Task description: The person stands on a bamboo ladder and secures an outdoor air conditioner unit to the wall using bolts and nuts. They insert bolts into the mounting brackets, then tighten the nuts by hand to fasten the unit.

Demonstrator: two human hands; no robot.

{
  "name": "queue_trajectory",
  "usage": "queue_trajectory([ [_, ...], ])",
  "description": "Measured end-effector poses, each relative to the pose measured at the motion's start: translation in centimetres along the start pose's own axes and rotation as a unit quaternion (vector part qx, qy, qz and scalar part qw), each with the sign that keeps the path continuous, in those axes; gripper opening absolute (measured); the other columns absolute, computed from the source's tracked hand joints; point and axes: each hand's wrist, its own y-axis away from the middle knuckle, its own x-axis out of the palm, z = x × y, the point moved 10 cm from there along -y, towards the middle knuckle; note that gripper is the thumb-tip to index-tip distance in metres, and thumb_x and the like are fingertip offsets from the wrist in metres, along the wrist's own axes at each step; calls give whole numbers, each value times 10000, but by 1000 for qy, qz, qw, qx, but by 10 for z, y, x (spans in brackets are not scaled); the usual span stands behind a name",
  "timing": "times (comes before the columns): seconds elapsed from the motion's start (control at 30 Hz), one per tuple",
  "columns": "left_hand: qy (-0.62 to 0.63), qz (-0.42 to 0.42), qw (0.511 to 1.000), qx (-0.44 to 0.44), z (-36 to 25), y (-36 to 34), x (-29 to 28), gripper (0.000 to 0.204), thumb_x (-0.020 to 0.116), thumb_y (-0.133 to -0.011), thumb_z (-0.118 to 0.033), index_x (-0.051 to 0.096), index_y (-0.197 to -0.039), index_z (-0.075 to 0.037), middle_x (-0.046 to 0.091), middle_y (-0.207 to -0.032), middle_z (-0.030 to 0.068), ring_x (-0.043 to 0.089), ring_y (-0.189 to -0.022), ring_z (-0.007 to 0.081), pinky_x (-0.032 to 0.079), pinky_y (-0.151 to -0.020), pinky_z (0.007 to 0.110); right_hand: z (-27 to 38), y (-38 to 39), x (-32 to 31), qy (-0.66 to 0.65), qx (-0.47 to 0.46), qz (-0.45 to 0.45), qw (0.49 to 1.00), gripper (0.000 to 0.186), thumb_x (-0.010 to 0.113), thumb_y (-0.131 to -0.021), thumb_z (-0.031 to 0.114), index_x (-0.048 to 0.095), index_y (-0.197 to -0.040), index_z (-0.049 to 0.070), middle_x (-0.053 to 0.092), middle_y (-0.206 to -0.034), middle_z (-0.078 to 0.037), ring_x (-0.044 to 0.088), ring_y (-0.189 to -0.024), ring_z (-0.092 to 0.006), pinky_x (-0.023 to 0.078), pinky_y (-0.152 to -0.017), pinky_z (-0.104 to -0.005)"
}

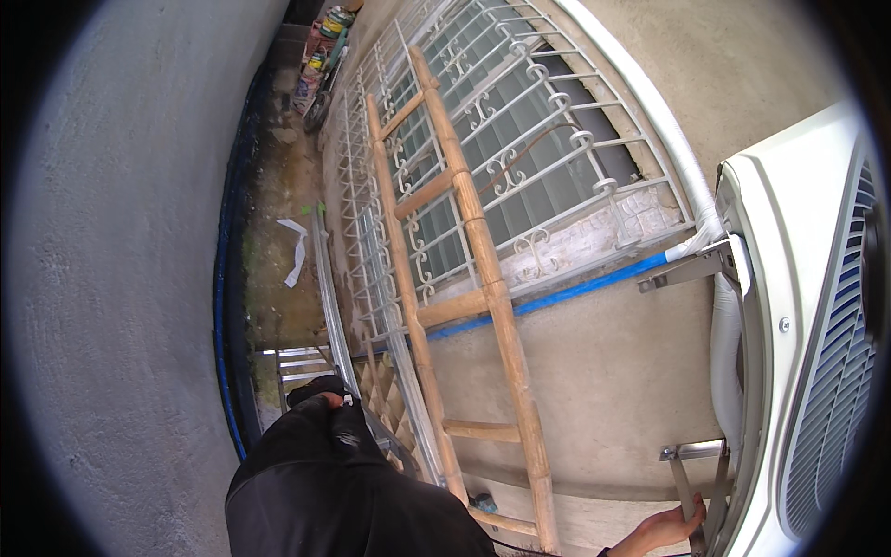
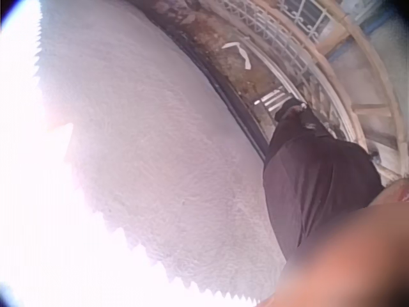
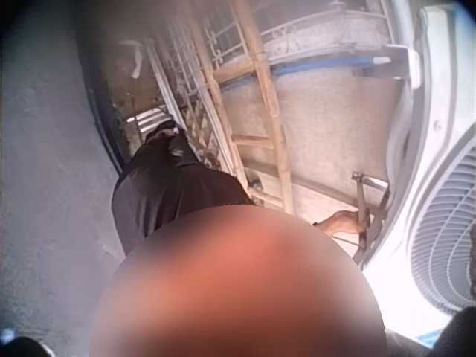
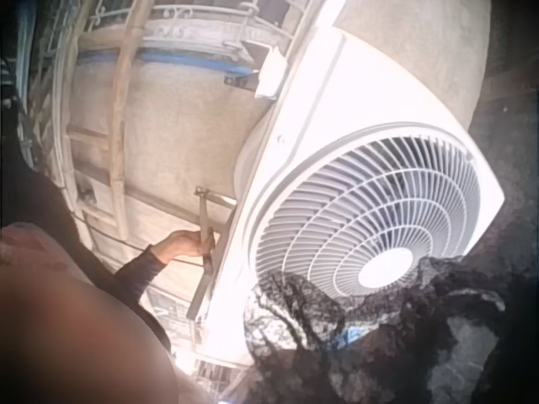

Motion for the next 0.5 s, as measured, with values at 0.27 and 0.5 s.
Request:
queue_trajectory([
  [0.27,-21,35,999,13,-9,-8,5,361,604,-887,-199,716,-1168,-1,700,-1196,246,669,-1130,382,521,-956,479,12,3,6,88,-76,33,993,188,640,-873,52,708,-839,-119,654,-905,-191,611,-877,-287,488,-886,-444],
  [0.5,-46,72,996,27,-15,-17,11,360,605,-872,-196,727,-1152,-7,714,-1169,233,685,-1101,367,528,-933,479,3,7,4,70,-48,30,996,194,638,-885,58,712,-846,-118,652,-904,-188,613,-886,-285,488,-892,-447],
])
